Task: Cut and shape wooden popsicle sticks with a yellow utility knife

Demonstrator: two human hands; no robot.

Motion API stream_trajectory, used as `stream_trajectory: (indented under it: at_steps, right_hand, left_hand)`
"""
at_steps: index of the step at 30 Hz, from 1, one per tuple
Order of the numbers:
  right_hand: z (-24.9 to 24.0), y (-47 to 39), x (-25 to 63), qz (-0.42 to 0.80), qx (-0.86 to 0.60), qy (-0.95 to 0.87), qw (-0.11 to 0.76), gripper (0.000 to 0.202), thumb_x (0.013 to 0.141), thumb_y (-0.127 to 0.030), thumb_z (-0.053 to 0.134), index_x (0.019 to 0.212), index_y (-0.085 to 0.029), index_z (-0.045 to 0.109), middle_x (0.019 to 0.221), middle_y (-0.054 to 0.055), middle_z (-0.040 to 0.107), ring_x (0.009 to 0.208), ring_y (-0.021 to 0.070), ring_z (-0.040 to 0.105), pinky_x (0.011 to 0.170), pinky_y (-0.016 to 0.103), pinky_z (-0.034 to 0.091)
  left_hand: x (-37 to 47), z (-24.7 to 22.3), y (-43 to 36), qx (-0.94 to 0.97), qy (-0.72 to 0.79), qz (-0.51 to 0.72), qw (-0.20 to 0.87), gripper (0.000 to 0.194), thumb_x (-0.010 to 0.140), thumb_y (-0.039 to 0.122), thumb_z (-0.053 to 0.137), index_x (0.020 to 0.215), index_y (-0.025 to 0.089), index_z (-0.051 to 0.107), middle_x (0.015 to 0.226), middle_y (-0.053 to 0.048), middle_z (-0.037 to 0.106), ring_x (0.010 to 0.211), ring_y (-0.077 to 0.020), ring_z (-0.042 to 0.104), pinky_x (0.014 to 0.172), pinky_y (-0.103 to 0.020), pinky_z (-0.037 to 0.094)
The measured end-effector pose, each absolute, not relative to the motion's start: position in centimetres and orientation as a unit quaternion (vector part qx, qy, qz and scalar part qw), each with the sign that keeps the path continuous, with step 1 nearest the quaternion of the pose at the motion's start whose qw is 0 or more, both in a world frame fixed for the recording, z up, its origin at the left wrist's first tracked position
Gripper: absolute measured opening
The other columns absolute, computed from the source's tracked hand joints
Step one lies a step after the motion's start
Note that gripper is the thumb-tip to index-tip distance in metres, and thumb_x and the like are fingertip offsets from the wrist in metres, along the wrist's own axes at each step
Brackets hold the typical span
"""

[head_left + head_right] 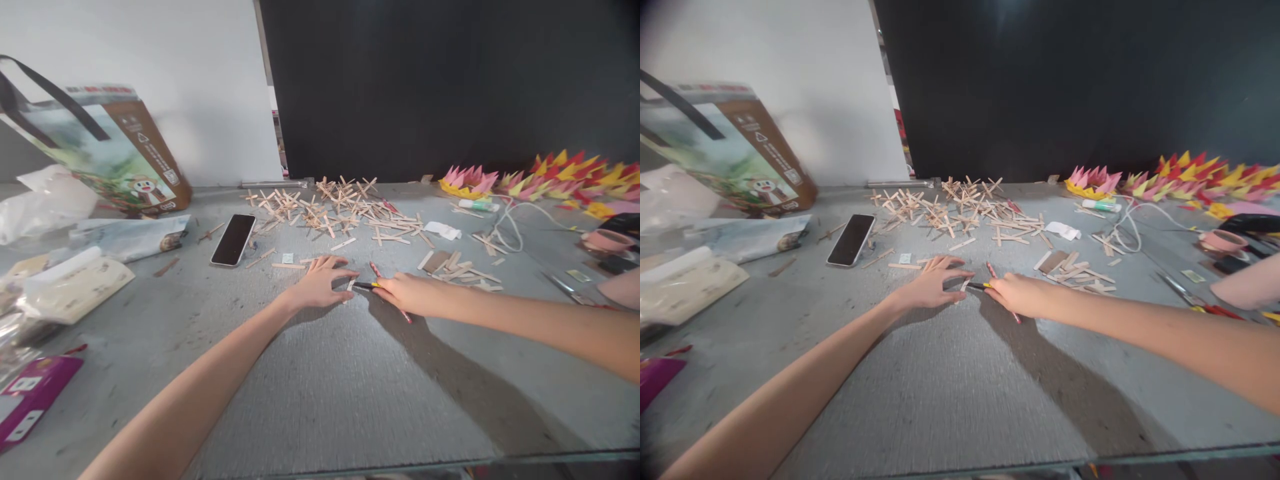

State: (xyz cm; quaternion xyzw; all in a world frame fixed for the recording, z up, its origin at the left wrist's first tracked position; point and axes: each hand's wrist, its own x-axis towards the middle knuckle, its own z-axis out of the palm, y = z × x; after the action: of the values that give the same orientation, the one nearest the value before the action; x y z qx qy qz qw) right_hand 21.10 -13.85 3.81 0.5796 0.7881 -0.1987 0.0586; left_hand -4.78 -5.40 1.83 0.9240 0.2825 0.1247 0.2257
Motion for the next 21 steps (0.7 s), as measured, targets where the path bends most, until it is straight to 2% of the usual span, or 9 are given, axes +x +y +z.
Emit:
stream_trajectory:
  at_steps: [6, 13, 21]
  right_hand:
    - [4.2, -14.0, 20.9, -0.197, 0.571, 0.794, 0.068, 0.038, 0.109, -0.043, 0.037, 0.100, -0.018, 0.064, 0.047, -0.001, 0.061, 0.040, 0.0130, 0.055, 0.045, 0.023, 0.028]
    - [4.9, -14.9, 20.4, -0.192, 0.580, 0.791, 0.023, 0.041, 0.109, -0.044, 0.034, 0.095, -0.019, 0.063, 0.044, -0.001, 0.061, 0.043, 0.0151, 0.057, 0.054, 0.024, 0.035]
    - [4.6, -14.6, 20.3, -0.171, 0.582, 0.794, 0.040, 0.039, 0.109, -0.043, 0.035, 0.098, -0.019, 0.065, 0.044, -0.001, 0.059, 0.042, 0.0150, 0.056, 0.051, 0.024, 0.032]
  left_hand:
    - [-4.8, 1.8, -5.3, 0.925, 0.279, 0.125, 0.225, 0.053, 0.091, 0.058, 0.065, 0.140, 0.038, 0.065, 0.154, -0.007, 0.048, 0.144, -0.0365, 0.037, 0.121, -0.058, 0.029]
    - [-4.9, 2.0, -5.4, 0.925, 0.280, 0.118, 0.229, 0.052, 0.091, 0.058, 0.064, 0.140, 0.038, 0.065, 0.155, -0.007, 0.046, 0.145, -0.0358, 0.036, 0.121, -0.057, 0.030]
    - [-4.8, 2.0, -5.4, 0.925, 0.281, 0.118, 0.226, 0.053, 0.091, 0.057, 0.065, 0.140, 0.039, 0.065, 0.154, -0.007, 0.047, 0.144, -0.0363, 0.036, 0.121, -0.058, 0.031]
